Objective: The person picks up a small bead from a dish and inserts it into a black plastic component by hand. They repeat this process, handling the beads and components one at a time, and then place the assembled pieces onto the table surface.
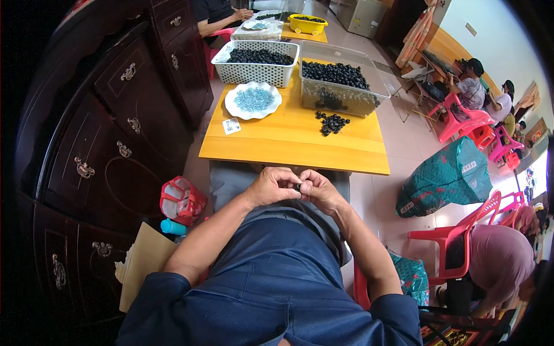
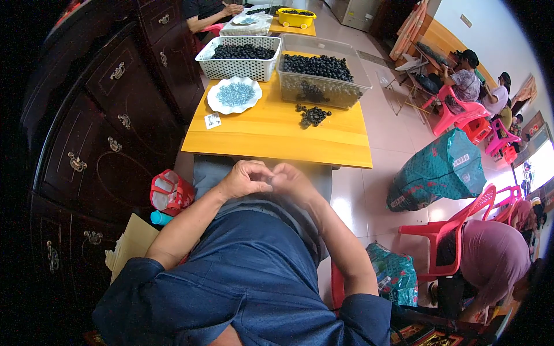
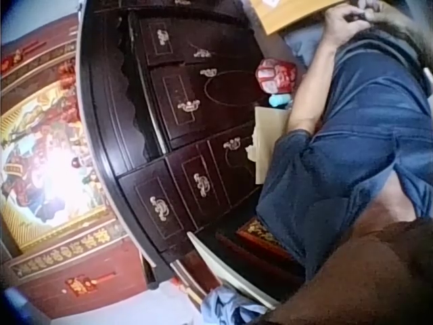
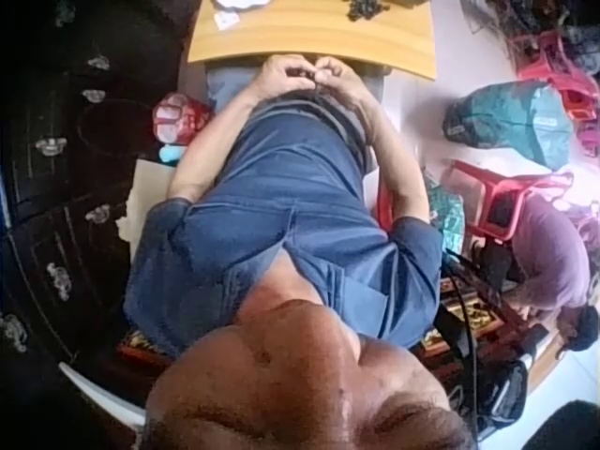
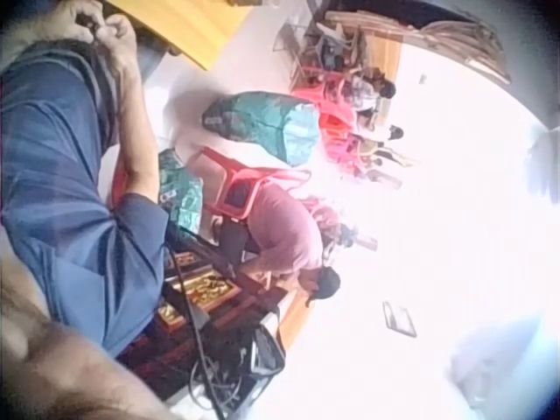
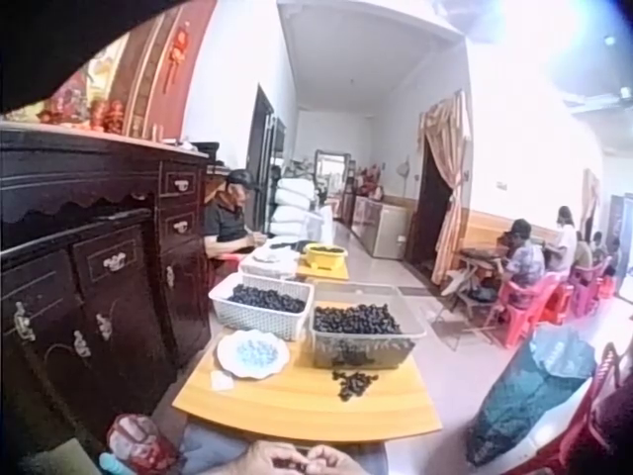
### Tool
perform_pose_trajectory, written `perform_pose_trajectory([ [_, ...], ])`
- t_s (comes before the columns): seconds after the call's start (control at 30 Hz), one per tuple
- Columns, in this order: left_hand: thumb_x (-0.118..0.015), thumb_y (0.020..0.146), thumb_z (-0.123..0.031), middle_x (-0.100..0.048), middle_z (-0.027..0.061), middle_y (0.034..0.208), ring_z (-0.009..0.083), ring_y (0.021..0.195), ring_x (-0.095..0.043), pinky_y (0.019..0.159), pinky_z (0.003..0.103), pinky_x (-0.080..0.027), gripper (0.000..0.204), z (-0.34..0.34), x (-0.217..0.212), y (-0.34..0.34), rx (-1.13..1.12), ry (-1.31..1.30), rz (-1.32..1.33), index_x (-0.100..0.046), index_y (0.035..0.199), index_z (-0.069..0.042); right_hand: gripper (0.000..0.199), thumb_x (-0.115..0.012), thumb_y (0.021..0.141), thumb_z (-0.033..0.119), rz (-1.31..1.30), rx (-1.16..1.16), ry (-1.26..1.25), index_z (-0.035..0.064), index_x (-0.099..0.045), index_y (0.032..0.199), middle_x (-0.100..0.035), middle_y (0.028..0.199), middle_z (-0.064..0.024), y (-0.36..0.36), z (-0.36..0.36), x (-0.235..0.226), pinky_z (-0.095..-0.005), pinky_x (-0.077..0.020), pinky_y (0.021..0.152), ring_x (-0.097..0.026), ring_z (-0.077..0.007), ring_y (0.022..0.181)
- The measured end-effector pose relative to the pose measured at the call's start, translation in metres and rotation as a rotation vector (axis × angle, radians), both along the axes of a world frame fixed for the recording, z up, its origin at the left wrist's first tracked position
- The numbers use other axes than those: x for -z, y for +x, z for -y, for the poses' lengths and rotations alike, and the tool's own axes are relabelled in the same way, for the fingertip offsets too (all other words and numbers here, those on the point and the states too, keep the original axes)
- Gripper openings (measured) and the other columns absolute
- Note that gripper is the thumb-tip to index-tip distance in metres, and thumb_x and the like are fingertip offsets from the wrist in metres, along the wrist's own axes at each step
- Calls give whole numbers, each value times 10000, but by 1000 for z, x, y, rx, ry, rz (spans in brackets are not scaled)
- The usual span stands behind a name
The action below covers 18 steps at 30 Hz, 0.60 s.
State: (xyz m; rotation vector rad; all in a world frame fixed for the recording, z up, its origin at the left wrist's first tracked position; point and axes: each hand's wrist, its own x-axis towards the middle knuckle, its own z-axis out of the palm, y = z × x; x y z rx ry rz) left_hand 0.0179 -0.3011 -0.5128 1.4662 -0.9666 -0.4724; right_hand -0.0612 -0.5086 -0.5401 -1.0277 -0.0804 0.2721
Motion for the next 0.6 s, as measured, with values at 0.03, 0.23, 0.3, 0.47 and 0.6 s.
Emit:
perform_pose_trajectory([
  [0.03,-837,783,-13,-641,-38,851,46,762,-547,672,215,-437,248,1,-1,-1,0,0,1,-763,1020,-32,212,-742,939,171,1,0,0,107,-588,1070,-674,983,-17,0,-1,0,-232,-510,717,-616,-86,805],
  [0.23,-837,788,-20,-619,-36,830,48,762,-534,684,227,-432,171,3,0,-4,8,-66,26,-714,905,-26,205,-749,928,151,-26,9,-9,105,-600,1061,-670,980,-9,-2,-4,-2,-233,-520,742,-628,-89,834],
  [0.3,-821,787,-19,-629,-21,792,55,706,-560,625,236,-449,156,4,1,-5,-10,-111,56,-717,902,-36,228,-760,916,147,-19,0,1,97,-600,1069,-667,984,-15,-2,-5,-3,-241,-526,764,-636,-99,857],
  [0.47,-806,789,-26,-614,-25,767,47,693,-538,613,239,-445,172,6,-2,-7,-44,-34,88,-715,935,-41,204,-741,914,144,-49,-5,-14,80,-606,1053,-651,975,-26,0,-1,1,-262,-523,763,-624,-116,855],
  [0.6,-802,792,-38,-602,-52,758,42,689,-516,632,233,-427,140,5,0,-9,-98,38,77,-713,897,-64,209,-735,903,158,-83,6,-69,68,-616,1050,-637,955,-35,2,2,6,-276,-516,751,-604,-126,821],
])
